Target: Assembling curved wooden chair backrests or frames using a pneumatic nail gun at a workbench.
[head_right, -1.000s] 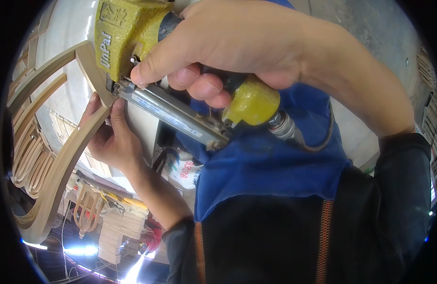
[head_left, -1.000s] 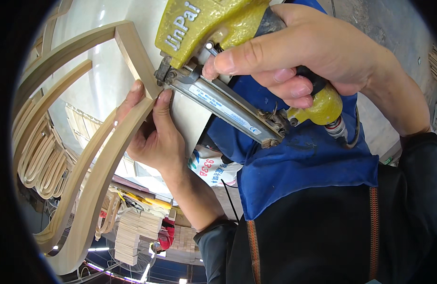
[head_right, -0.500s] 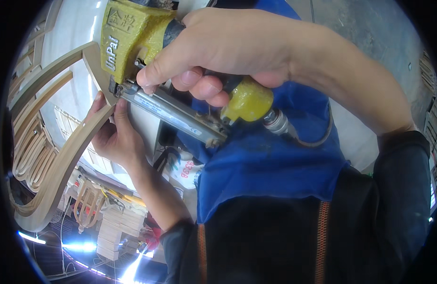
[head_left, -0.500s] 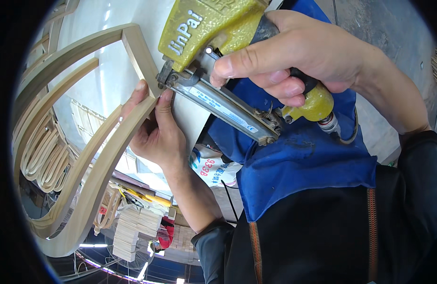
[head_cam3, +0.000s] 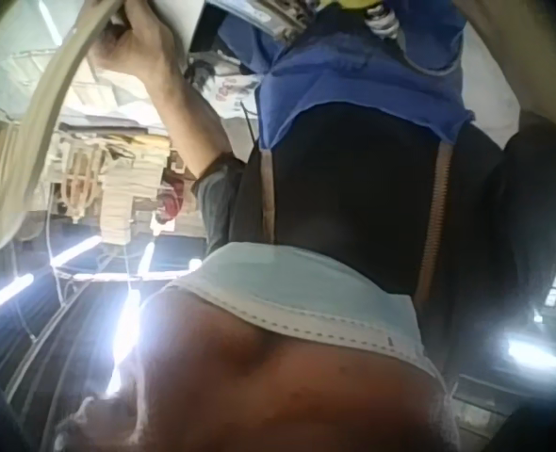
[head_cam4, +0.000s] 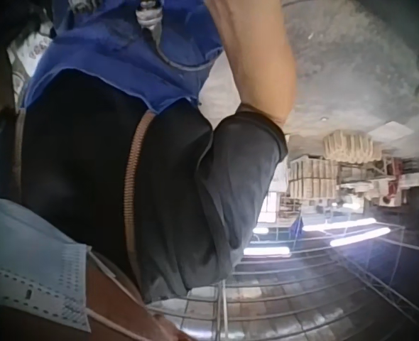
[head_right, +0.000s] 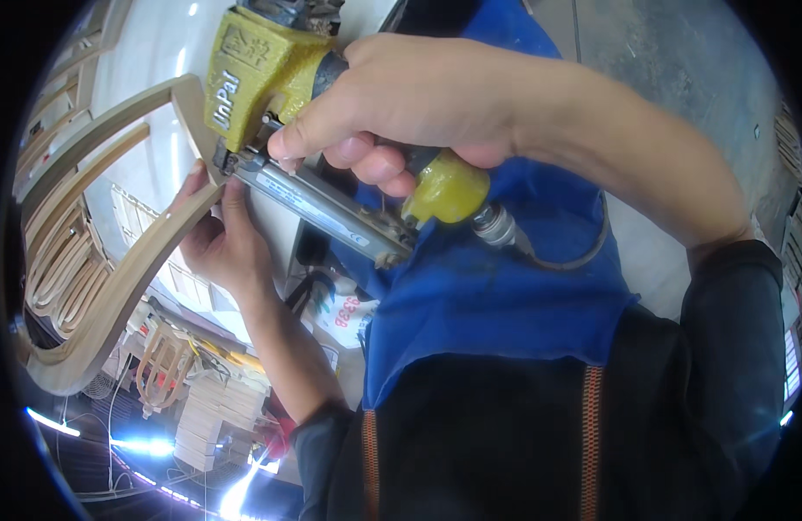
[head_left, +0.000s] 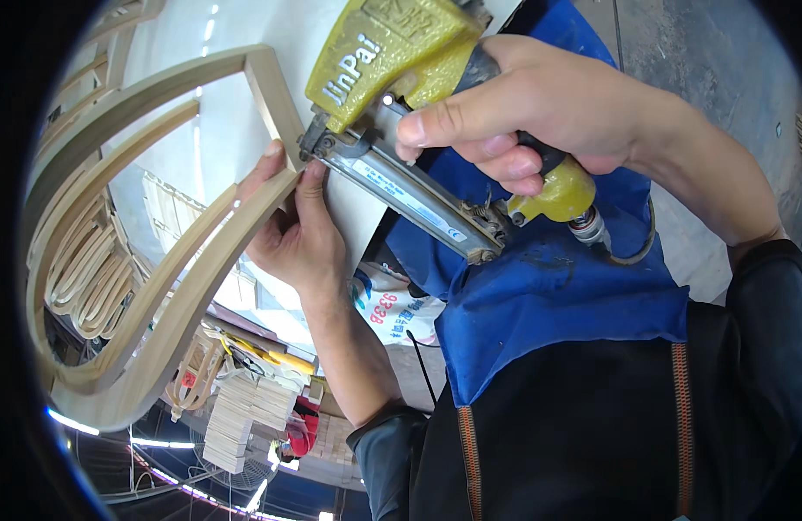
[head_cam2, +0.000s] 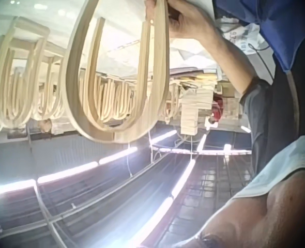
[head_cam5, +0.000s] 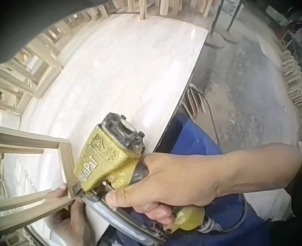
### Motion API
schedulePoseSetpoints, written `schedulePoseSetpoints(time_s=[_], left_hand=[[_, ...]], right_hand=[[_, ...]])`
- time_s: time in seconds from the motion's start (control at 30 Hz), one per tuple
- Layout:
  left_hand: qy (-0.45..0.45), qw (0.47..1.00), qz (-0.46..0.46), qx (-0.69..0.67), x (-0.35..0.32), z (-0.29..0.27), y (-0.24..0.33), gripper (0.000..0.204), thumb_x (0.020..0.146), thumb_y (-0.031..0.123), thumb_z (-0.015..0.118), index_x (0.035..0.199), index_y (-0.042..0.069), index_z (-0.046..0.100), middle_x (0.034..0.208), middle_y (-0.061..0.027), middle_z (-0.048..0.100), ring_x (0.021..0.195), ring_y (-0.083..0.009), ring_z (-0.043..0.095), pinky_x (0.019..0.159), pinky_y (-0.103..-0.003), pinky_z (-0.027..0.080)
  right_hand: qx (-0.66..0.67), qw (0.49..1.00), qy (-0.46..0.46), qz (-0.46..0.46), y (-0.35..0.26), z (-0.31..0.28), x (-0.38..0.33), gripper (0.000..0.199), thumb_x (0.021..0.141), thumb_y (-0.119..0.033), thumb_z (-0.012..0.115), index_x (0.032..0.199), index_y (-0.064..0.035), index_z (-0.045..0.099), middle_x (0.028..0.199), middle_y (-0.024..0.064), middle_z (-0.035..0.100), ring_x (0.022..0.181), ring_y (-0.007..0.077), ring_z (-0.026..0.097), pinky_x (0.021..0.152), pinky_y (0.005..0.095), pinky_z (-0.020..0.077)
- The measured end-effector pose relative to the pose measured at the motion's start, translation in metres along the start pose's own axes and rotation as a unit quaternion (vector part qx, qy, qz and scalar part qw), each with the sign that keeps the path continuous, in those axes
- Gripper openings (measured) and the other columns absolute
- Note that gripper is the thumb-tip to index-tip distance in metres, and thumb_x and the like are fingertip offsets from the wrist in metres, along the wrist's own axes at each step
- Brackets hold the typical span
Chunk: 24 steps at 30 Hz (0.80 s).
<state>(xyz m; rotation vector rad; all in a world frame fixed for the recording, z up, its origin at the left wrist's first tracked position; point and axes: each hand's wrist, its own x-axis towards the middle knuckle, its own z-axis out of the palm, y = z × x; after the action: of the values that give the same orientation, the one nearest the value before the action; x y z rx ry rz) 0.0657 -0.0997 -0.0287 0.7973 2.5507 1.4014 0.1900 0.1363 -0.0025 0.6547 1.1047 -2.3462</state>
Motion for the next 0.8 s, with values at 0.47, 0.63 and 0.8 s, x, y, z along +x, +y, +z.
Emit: schedulePoseSetpoints(time_s=[0.47, 0.63, 0.8], left_hand=[[-0.151, 0.967, -0.069, -0.192, 0.004, -0.054, 0.004, 0.057, 0.098, 0.021, 0.068, 0.145, -0.005, 0.05, 0.139, -0.0174, 0.058, 0.13, -0.0278, 0.056, 0.113, -0.043, 0.042], [-0.137, 0.964, -0.113, -0.198, 0.042, -0.033, 0.011, 0.051, 0.107, 0.02, 0.054, 0.151, -0.005, 0.045, 0.137, -0.0173, 0.058, 0.124, -0.0253, 0.06, 0.108, -0.038, 0.047], [-0.119, 0.973, -0.064, -0.186, 0.078, 0.0, 0.025, 0.056, 0.093, 0.002, 0.074, 0.145, -0.002, 0.054, 0.143, -0.0207, 0.059, 0.123, -0.0228, 0.063, 0.108, -0.037, 0.05]], right_hand=[[-0.815, 0.563, 0.105, -0.092, -0.118, 0.007, -0.07, 0.022, 0.084, -0.012, 0.066, 0.102, 0.0014, 0.067, 0.069, 0.0155, 0.068, 0.062, 0.0319, 0.07, 0.053, 0.0419, 0.0534], [-0.86, 0.335, 0.158, -0.35, -0.068, -0.017, -0.034, 0.034, 0.082, -0.023, 0.068, 0.111, -0.0056, 0.071, 0.067, 0.0028, 0.06, 0.062, 0.0184, 0.065, 0.054, 0.0317, 0.0481], [-0.806, 0.393, 0.123, -0.426, -0.045, -0.029, -0.008, 0.029, 0.08, -0.019, 0.07, 0.103, -0.0026, 0.074, 0.064, -0.0016, 0.053, 0.058, 0.014, 0.057, 0.051, 0.0281, 0.0427]])
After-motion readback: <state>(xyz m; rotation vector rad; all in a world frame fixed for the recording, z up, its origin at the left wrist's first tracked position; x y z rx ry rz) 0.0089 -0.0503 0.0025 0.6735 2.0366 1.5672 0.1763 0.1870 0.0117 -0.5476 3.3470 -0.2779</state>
